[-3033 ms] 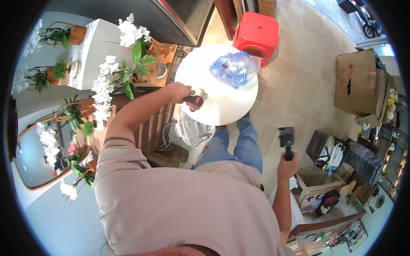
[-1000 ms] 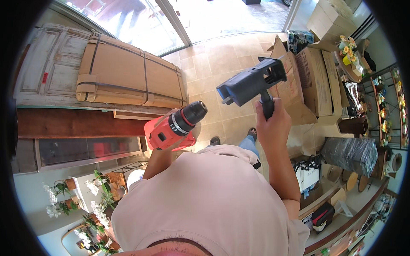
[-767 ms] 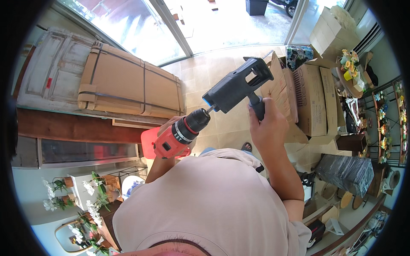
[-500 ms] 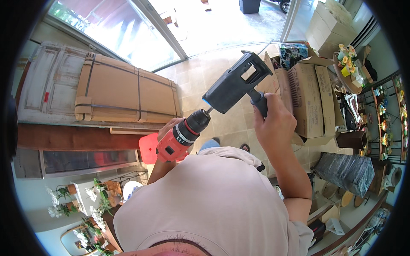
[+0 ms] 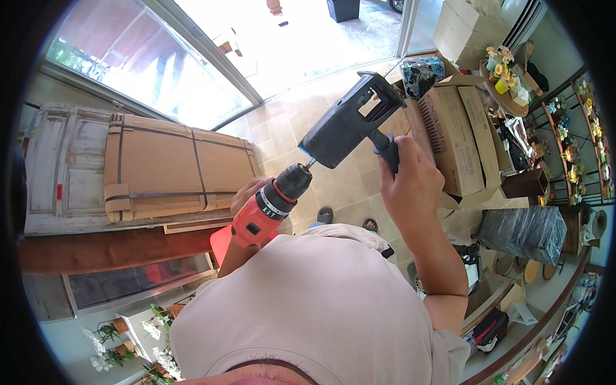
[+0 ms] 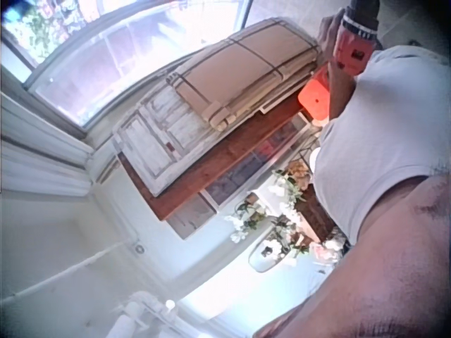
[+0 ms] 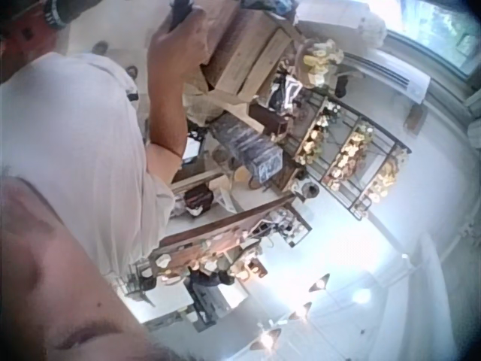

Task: The person retrieves a power drill and an attachment from a shop interior and carries them outside, where they sit on the ground to use the drill on a wooden furniture leg.

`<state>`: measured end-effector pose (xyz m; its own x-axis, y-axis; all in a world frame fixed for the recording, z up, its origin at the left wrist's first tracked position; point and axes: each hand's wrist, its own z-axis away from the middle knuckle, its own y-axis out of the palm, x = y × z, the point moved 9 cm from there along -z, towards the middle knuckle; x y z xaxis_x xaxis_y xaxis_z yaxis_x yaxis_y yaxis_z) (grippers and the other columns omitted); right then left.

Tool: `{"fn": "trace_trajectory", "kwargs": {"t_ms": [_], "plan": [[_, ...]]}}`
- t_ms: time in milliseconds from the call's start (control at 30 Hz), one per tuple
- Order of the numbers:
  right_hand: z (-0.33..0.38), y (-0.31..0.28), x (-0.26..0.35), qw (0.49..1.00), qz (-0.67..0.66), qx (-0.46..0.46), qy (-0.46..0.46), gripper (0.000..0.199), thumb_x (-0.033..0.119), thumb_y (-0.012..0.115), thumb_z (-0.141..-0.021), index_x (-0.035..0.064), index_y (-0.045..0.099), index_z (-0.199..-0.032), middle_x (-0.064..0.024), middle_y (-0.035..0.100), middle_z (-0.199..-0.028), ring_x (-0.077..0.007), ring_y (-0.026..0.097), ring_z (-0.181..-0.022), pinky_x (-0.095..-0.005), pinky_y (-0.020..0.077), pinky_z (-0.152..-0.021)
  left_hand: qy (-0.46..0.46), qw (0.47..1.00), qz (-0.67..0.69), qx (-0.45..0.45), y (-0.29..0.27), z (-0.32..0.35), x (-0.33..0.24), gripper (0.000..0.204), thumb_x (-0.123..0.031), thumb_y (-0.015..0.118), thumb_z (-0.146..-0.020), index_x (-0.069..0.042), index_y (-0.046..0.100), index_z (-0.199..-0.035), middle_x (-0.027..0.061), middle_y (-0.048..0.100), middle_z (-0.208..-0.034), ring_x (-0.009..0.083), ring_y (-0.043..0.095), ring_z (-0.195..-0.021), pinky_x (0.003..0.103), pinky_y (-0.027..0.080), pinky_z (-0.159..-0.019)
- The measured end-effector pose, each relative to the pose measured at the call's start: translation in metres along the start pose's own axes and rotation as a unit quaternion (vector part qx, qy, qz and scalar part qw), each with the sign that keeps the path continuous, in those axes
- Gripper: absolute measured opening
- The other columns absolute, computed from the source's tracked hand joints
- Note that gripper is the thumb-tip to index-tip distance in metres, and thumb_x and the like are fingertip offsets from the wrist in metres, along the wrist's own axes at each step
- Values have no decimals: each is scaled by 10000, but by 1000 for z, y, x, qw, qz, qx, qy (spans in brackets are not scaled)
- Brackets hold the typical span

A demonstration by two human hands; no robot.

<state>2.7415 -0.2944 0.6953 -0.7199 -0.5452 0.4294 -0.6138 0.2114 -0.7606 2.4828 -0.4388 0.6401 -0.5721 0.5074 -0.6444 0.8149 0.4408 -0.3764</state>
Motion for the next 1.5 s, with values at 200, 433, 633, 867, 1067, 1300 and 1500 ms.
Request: {"fn": "trace_trajectory", "kwargs": {"t_ms": [200,433,633,867,1067,1300,1500], "plan": [[-5,15,36,999,-22,22,-27,302,134,792,-863,84,585,-1078,-128,672,-901,-373,686,-747,-470,518,-586,64,997,-34,-14,-24,-9,-3,574,-69,866,-696,78,668,-1214,187,727,-965,289,720,-813,359,577,-708],[-10,27,59,998,-38,18,-50,376,114,811,-831,76,597,-1139,-128,681,-917,-358,696,-753,-451,529,-597,-117,993,-19,-17,-34,-1,25,577,-26,861,-697,57,660,-1231,208,745,-1091,327,724,-942,400,588,-836],[-22,21,76,996,-37,2,-84,389,89,814,-808,72,615,-1141,-113,672,-885,-346,689,-724,-430,529,-594,26,995,-26,-88,-44,4,21,584,-67,888,-694,69,656,-1213,184,742,-1061,326,718,-931,438,578,-881],[-37,17,92,993,-26,-7,-117,375,73,809,-795,81,633,-1126,-95,656,-872,-328,677,-706,-415,517,-584,100,989,-17,-112,-49,-4,10,584,-90,897,-728,52,637,-1232,166,737,-1018,317,711,-928,447,575,-887],[-49,11,97,987,15,-4,-159,367,29,786,-790,70,631,-1120,-92,653,-892,-316,683,-733,-408,524,-596,32,996,-14,-87,-45,4,21,537,-43,831,-788,53,624,-1274,179,726,-1052,333,706,-968,435,570,-878],[-56,11,92,988,-2,3,-156,333,41,769,-817,86,629,-1116,-130,680,-922,-389,690,-765,-431,545,-636,65,992,-24,-107,-38,10,27,542,-53,827,-794,71,621,-1279,181,726,-1034,336,712,-952,439,574,-864],[-58,15,94,986,-3,5,-165,356,35,779,-801,82,625,-1118,-120,675,-913,-370,688,-751,-425,541,-625,3,996,-62,-65,-40,8,30,531,-69,830,-794,45,636,-1276,155,729,-1039,320,713,-961,427,573,-870]]}}
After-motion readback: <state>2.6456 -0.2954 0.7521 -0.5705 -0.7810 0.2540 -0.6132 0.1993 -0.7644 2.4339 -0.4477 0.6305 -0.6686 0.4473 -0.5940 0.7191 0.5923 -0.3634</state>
